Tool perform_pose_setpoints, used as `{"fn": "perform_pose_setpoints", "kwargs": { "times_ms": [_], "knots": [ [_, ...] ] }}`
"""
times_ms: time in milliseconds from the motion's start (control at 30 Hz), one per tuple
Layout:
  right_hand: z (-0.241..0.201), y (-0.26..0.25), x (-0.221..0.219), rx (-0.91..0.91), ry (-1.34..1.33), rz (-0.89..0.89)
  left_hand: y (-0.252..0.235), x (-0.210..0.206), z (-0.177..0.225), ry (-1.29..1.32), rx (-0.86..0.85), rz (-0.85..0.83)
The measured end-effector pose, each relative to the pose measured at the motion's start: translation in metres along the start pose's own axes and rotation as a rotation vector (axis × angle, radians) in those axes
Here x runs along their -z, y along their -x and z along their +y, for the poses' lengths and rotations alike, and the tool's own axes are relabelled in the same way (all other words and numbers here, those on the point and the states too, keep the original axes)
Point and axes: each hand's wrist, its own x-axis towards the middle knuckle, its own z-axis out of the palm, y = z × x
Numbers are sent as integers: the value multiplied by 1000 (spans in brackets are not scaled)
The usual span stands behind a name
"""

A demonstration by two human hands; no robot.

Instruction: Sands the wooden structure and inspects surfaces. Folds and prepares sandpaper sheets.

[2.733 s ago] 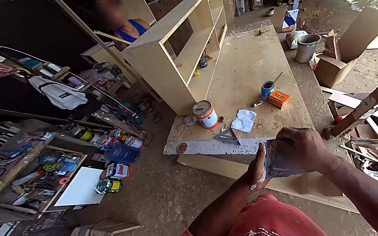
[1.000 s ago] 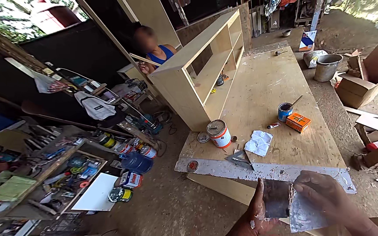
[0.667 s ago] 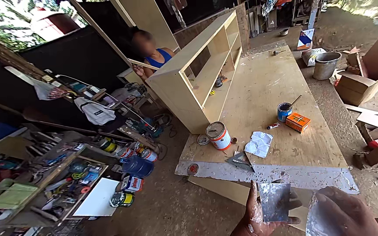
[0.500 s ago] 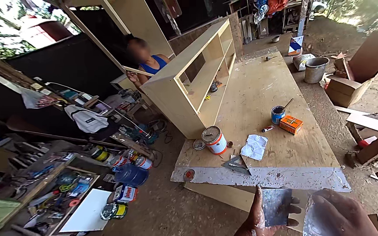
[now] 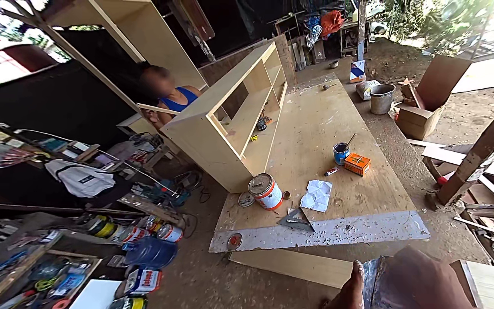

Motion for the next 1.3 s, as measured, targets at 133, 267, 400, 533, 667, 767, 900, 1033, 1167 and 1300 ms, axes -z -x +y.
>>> {"fn": "perform_pose_setpoints", "kwargs": {
  "times_ms": [133,267,400,533,667,767,900,1033,1167,1300],
  "knots": [
    [-6,2,4,91,-20,48,-1,-14,-1,-32,17,-84],
    [-10,6,9,204,-52,71,-5,-18,-9,-41,60,-179],
    [-7,10,14,226,-187,36,-7,-17,-18,93,79,-302],
    [3,14,24,279,-526,-5,-6,-27,-21,203,29,-309],
    [8,27,47,178,-598,59,-1,-30,-15,276,66,-83],
    [16,43,58,30,-564,91,3,-28,-6,344,77,-52],
    [29,64,59,-85,-568,89,-2,-18,-18,400,86,-222],
    [32,78,58,-145,-561,118,1,-19,-28,388,69,-236],
    [29,83,58,-162,-424,88,10,-27,-30,285,10,-151],
    [28,89,52,-173,-423,78,14,-27,-38,233,-10,-151]
  ]
}}
